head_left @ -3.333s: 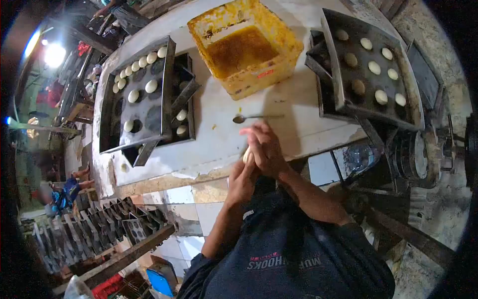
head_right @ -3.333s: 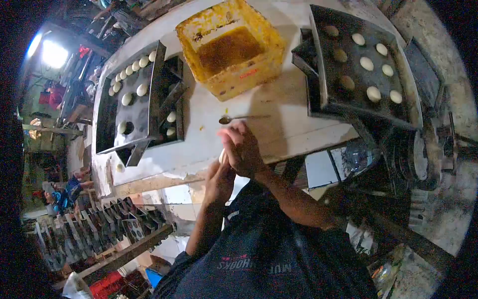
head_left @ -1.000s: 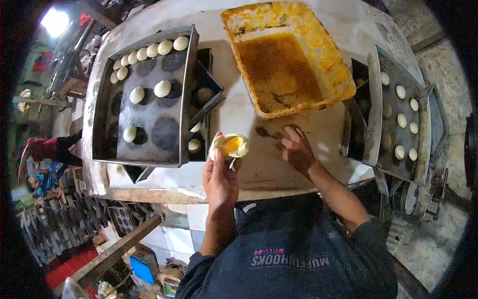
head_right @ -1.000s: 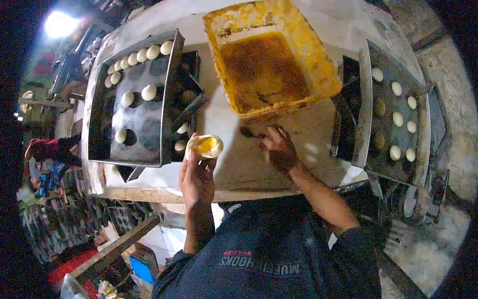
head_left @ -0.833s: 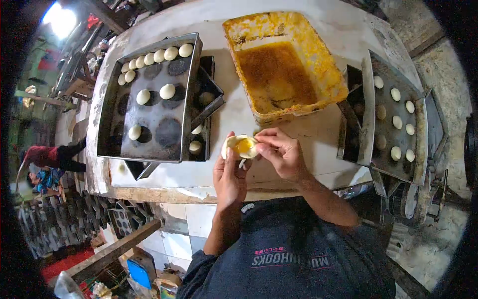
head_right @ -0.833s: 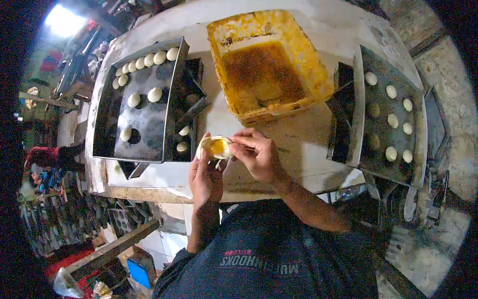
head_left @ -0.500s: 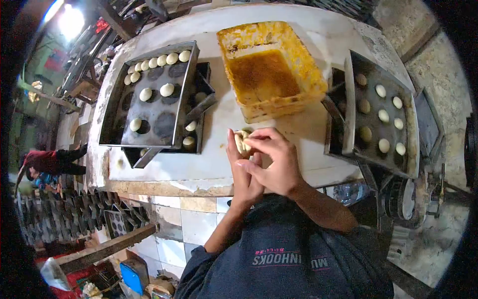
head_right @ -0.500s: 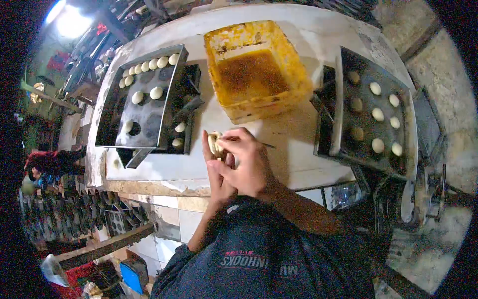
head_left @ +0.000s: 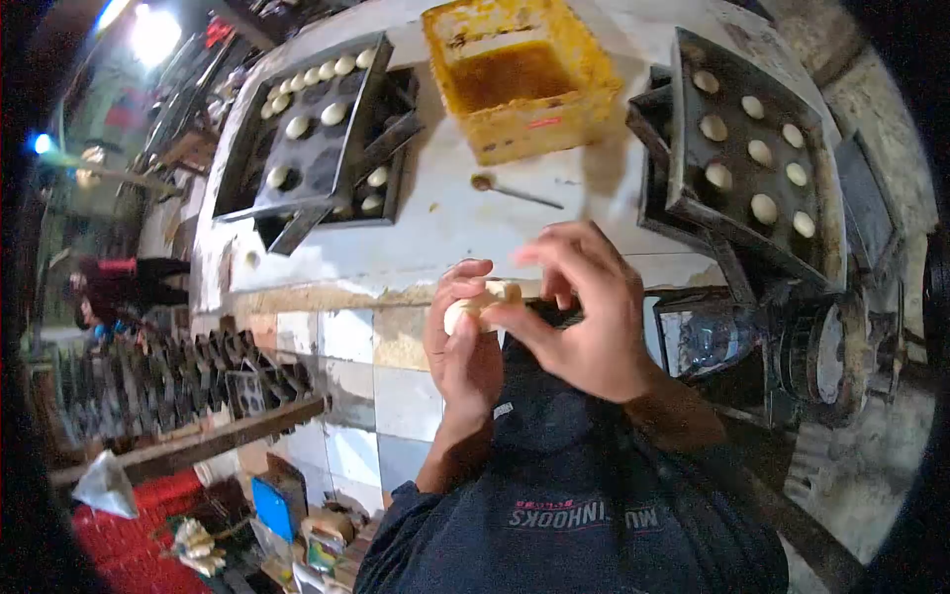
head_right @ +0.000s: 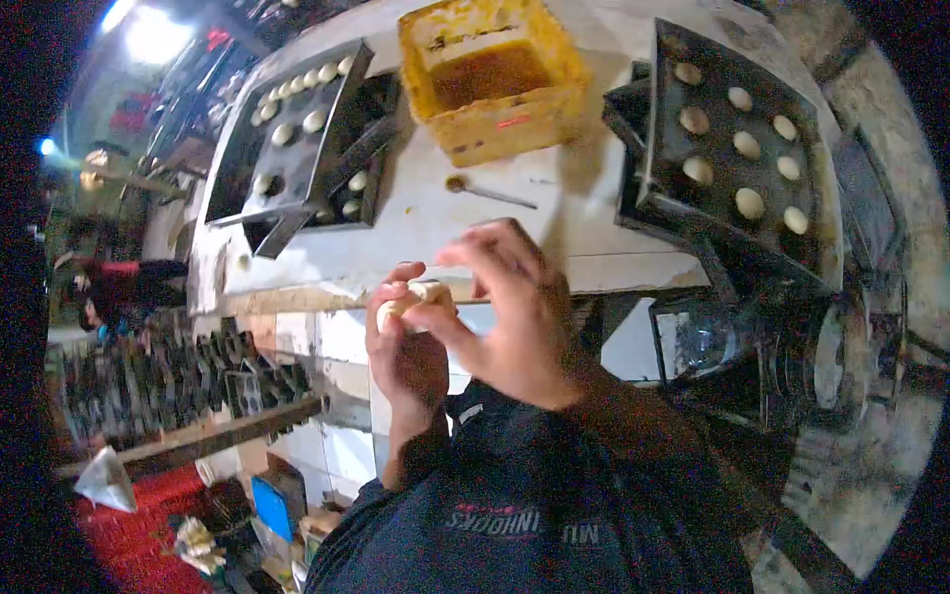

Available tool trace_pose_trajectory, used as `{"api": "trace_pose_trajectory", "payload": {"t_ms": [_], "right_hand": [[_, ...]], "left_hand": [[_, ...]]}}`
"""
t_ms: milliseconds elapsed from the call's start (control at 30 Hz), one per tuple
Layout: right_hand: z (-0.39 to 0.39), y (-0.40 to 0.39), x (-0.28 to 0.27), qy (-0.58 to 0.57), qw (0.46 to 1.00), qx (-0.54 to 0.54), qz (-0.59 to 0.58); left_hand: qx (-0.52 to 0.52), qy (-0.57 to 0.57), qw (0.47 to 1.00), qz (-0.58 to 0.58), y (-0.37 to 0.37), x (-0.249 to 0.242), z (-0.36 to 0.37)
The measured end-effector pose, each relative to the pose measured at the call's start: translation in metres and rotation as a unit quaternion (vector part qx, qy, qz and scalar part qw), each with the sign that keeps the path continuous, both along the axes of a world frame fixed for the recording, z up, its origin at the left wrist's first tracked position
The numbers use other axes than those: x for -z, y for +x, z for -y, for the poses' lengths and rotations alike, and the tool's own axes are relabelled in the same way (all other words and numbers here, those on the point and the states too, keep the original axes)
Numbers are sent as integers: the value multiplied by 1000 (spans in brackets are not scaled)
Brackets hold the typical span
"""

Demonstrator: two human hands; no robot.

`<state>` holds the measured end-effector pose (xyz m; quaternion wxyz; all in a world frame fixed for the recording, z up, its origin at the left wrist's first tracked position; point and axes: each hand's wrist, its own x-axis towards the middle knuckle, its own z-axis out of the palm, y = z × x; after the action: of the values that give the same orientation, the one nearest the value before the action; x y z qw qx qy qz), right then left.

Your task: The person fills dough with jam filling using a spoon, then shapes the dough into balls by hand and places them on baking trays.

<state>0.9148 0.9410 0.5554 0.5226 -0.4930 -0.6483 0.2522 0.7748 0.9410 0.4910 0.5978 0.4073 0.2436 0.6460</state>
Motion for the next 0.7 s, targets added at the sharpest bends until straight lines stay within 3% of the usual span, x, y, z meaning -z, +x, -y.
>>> {"api": "trace_pose_trajectory", "payload": {"t_ms": [33, 67, 133, 167, 200, 233, 267, 300, 367, 400, 433, 467, 500, 567, 633, 667, 700], "right_hand": [[2, 0, -2, -105, 992, -27, -66], [2, -1, 7, -138, 980, -80, -123], [-1, -9, 16, -171, 959, -141, -177], [-4, -15, 15, -66, 980, -137, -131], [-7, -22, 12, 40, 987, -130, -85], [-10, -29, 0, 62, 985, -155, -45], [-10, -41, -7, 80, 986, -143, -8], [-11, -53, -9, 97, 987, -129, 29], [-19, -70, -5, 121, 983, -133, 40], [-26, -78, -3, 149, 979, -134, 48], [-36, -85, -3, 149, 978, -139, 51], [-47, -91, -3, 163, 973, -157, 46], [-60, -98, -3, 176, 968, -175, 40], [-87, -120, -6, 200, 962, -185, 21], [-106, -145, -23, -33, 989, -141, -37], [-119, -160, -22, -131, 970, -193, -75], [-133, -177, -18, -134, 968, -201, -70]], "left_hand": [[-40, 28, 998, -30, -1, -1, 5], [-52, 28, 998, -33, -7, 1, 6], [-143, 192, 939, -248, -20, 7, 5], [-151, 191, 937, -249, -24, 4, 7], [-222, 219, 890, -333, -28, 0, 8], [-289, 243, 829, -412, -33, -3, 8], [-299, 163, 821, -458, -41, -4, 14], [-304, 160, 821, -456, -50, -9, 11], [-299, 204, 749, -555, -69, -23, 1], [-320, 165, 808, -467, -75, -11, -7], [-325, 162, 808, -464, -81, -10, -13], [-241, 93, 919, -297, -89, -11, -18], [-145, 22, 983, -114, -98, -10, -26], [-114, 72, 988, -78, -125, 0, -54], [-80, 148, 985, 35, -149, -1, -82], [-101, 171, 980, -11, -167, 0, -96], [-110, 169, 979, -9, -185, -2, -110]]}}
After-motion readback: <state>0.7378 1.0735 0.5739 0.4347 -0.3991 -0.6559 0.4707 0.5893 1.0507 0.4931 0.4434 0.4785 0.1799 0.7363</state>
